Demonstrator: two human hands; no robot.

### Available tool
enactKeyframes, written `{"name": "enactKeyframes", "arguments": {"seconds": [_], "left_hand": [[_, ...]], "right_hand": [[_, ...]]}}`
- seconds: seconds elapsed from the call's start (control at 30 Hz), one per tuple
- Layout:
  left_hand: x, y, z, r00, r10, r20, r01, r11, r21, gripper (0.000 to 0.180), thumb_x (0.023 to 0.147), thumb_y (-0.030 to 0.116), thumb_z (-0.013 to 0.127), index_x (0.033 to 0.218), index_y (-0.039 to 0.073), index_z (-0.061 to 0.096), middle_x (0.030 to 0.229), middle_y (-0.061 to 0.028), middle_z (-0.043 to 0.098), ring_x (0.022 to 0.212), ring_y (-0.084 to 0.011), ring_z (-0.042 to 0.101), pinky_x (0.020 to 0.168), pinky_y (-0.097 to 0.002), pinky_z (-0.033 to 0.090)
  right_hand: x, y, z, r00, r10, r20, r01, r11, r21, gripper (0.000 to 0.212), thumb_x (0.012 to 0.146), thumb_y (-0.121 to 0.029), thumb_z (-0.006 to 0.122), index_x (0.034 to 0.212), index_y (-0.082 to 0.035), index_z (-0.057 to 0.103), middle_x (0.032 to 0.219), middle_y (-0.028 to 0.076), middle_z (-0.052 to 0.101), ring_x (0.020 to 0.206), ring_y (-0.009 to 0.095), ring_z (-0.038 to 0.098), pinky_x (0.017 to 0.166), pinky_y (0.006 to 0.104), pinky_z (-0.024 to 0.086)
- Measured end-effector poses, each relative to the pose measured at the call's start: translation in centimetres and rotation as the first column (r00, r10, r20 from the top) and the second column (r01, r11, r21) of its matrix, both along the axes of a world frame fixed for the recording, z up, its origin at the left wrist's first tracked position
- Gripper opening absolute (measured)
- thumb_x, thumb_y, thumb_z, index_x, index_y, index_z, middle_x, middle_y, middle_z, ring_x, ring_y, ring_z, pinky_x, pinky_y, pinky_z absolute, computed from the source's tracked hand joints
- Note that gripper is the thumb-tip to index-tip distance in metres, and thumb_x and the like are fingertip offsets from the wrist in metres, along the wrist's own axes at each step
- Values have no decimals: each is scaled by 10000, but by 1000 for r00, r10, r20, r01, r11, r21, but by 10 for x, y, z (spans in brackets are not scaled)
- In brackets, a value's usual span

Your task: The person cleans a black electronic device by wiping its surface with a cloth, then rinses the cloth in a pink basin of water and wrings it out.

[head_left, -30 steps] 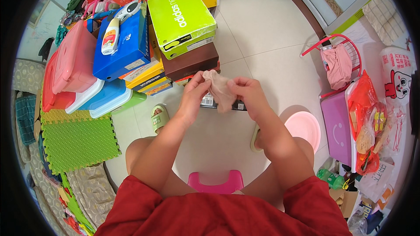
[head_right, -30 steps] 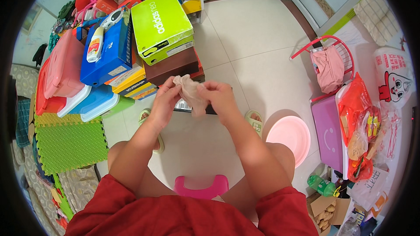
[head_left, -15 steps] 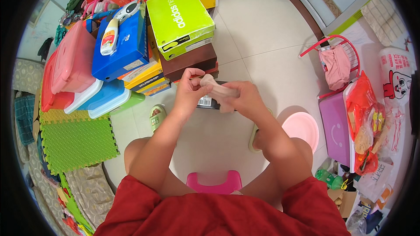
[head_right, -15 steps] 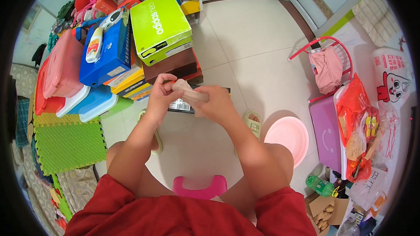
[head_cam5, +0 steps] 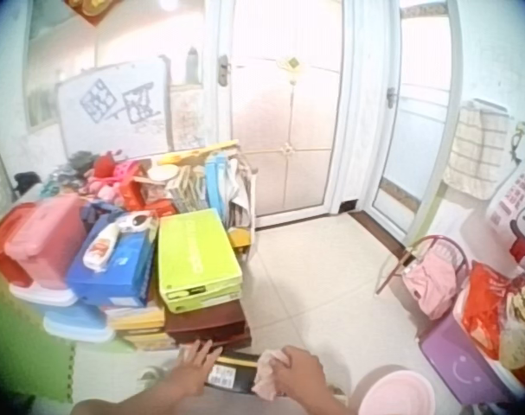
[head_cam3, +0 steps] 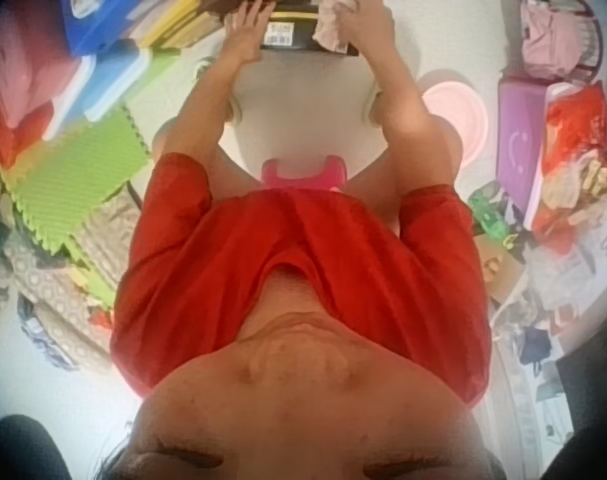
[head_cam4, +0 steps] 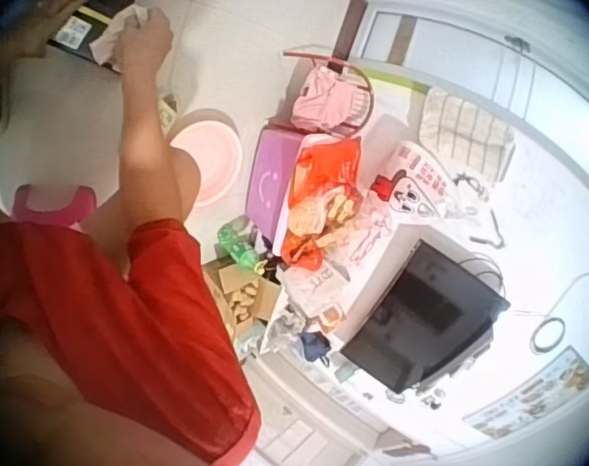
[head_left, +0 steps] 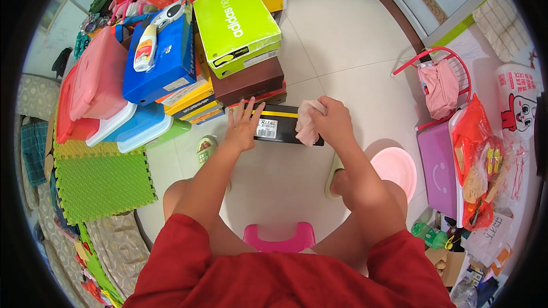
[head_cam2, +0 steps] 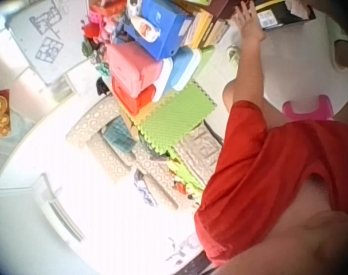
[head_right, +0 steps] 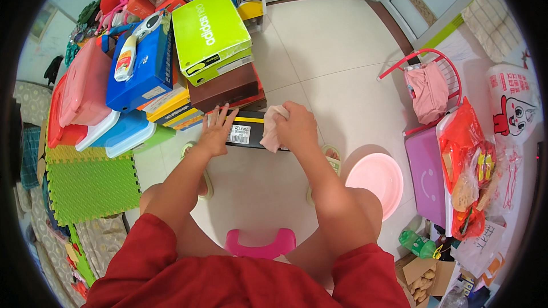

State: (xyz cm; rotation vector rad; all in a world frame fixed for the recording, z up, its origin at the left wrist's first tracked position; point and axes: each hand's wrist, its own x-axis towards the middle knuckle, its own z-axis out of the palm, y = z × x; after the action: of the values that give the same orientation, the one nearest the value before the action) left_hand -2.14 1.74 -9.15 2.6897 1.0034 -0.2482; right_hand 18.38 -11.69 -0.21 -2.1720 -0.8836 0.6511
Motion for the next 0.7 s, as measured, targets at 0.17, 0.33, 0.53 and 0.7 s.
{"name": "enactKeyframes", "arguments": {"seconds": [0.17,0.33,0.53,0.7], "left_hand": [[0,26,-7,988,-149,43,149,989,10,1163,537,18,830,1532,165,245,1489,-155,335,1469,-403,238,1196,-573,212],[11,5,34,950,-172,259,208,971,-115,1174,495,58,858,1511,142,277,1412,-185,383,1356,-421,349,1155,-501,314],[9,-45,127,818,-29,574,184,959,-215,1280,509,92,879,1573,126,169,1401,-218,406,1312,-415,406,1136,-450,352],[-8,-85,190,743,-136,655,290,948,-132,1363,486,168,913,1592,188,116,1467,-175,331,1314,-410,409,1091,-486,393]], "right_hand": [[2,3,9,990,-38,-133,28,997,-75,263,766,-208,696,961,-31,688,939,181,709,886,376,680,789,444,533],[-5,-4,27,997,70,-33,-70,997,-14,264,740,-178,688,966,-44,665,888,170,707,876,369,676,782,431,529],[-15,-42,38,995,94,41,-99,983,154,356,736,-124,668,1074,-39,594,1192,198,634,1002,379,640,840,433,512],[-44,-87,81,880,411,240,-471,819,327,1070,605,-239,890,1504,-152,316,1513,167,370,1198,382,573,939,434,515]]}}
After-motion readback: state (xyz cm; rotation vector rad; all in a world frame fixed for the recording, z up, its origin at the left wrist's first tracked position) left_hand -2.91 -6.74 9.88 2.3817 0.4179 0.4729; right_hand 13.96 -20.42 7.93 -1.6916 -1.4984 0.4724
